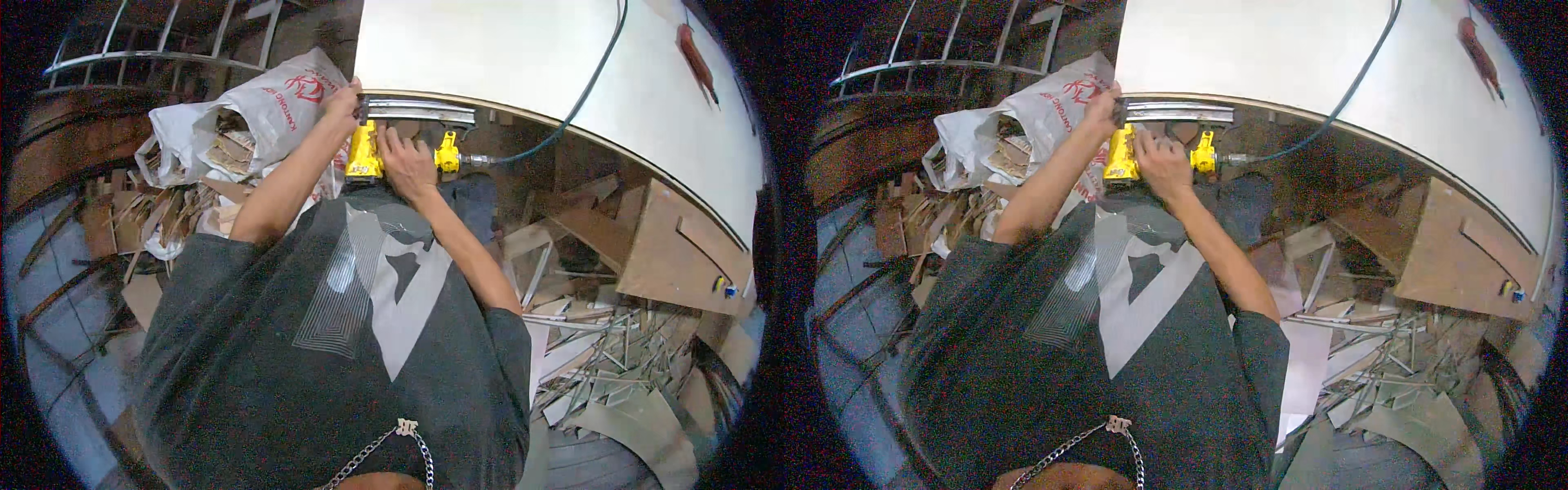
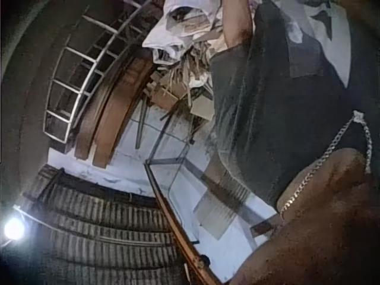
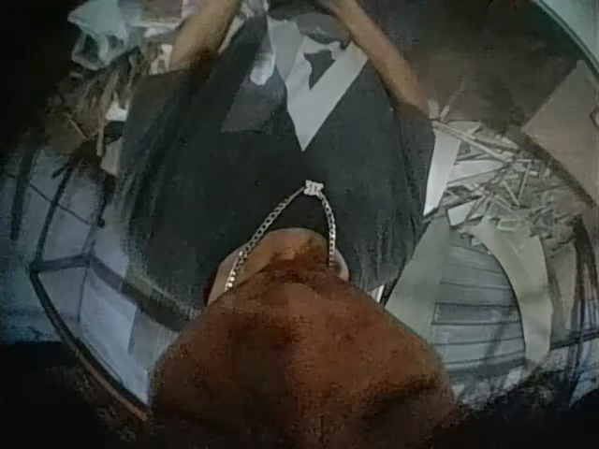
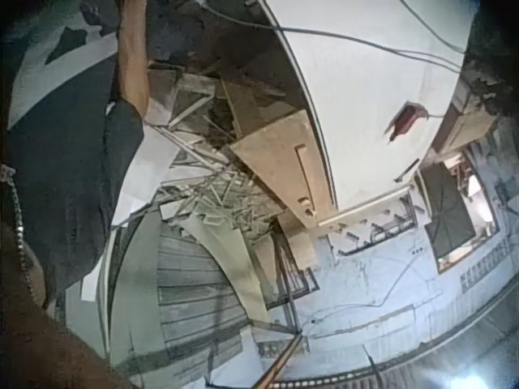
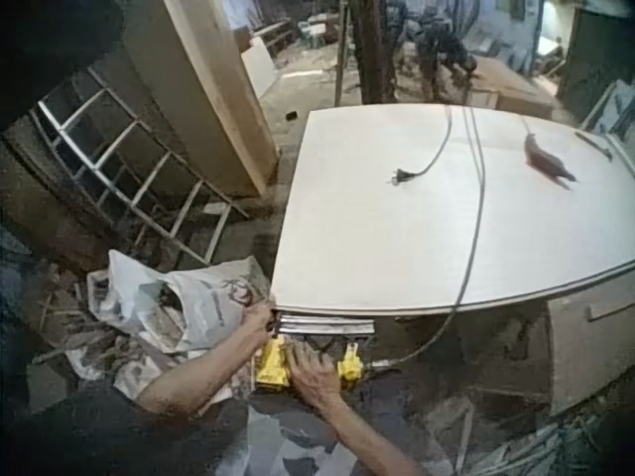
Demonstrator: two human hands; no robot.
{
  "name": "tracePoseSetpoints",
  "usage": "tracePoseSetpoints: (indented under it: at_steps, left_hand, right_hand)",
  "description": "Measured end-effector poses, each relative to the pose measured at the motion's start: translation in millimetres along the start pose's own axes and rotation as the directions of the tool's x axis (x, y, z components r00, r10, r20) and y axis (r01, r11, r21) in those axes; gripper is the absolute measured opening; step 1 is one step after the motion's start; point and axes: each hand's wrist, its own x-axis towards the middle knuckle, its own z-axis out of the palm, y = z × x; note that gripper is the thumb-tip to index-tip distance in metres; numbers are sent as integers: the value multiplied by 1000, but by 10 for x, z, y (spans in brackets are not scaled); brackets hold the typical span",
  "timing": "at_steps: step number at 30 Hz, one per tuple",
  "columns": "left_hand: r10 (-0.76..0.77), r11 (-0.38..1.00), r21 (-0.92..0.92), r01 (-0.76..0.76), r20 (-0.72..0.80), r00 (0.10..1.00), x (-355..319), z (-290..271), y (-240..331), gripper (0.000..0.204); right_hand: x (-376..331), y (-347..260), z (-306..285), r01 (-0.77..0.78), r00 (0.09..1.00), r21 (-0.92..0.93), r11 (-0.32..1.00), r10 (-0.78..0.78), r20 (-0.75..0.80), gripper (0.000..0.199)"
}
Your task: The person uses a pneumatic nail gun to fasten a thin wooden trim piece to the edge of a large laminated board, moving along the length of the board and pressing the trim into place before firing the tool.
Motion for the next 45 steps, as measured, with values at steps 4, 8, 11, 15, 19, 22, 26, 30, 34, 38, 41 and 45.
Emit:
tracePoseSetpoints:
  at_steps: [4,8,11,15,19,22,26,30,34,38,41,45]
  left_hand:
    - [-9,994,107,-9,169,986,302,-276,-56,24]
    - [-54,987,155,31,150,987,126,-247,-36,44]
    - [-116,983,158,89,171,978,-23,-316,-95,81]
    - [-92,991,-74,108,197,976,63,-461,-517,71]
    - [-40,979,-191,72,164,986,-313,68,-719,66]
    - [-17,938,-346,-8,-68,998,-426,474,-639,36]
    - [-30,921,-384,-61,-227,974,-368,646,-663,32]
    - [42,928,-336,-160,-331,943,-326,715,-716,27]
    - [30,993,-80,-81,-502,864,-380,662,-599,32]
    - [70,974,-112,-198,-683,727,-393,762,-756,32]
    - [75,994,-6,-112,-706,704,-526,926,-670,32]
    - [165,937,-28,-347,-843,513,-172,992,-927,38]
  right_hand:
    - [-66,-42,-87,42,999,-23,999,-42,31,37]
    - [-79,32,-114,62,998,-19,998,-62,11,45]
    - [-182,75,-155,52,998,-22,998,-51,38,45]
    - [-300,170,-322,43,989,-124,991,-24,144,49]
    - [-520,502,-643,-7,974,-67,998,22,227,50]
    - [-635,854,-973,-82,989,60,995,73,131,47]
    - [-716,1315,-1274,-102,988,94,990,90,125,41]
    - [-599,1827,-1521,2,984,94,996,-19,177,43]
    - [-340,2137,-1681,210,956,125,970,-230,180,46]
    - [-77,2373,-1848,333,895,233,914,-384,227,48]
    - [102,2491,-1880,251,883,290,923,-341,322,55]
    - [237,2361,-1842,308,883,385,870,-412,225,59]
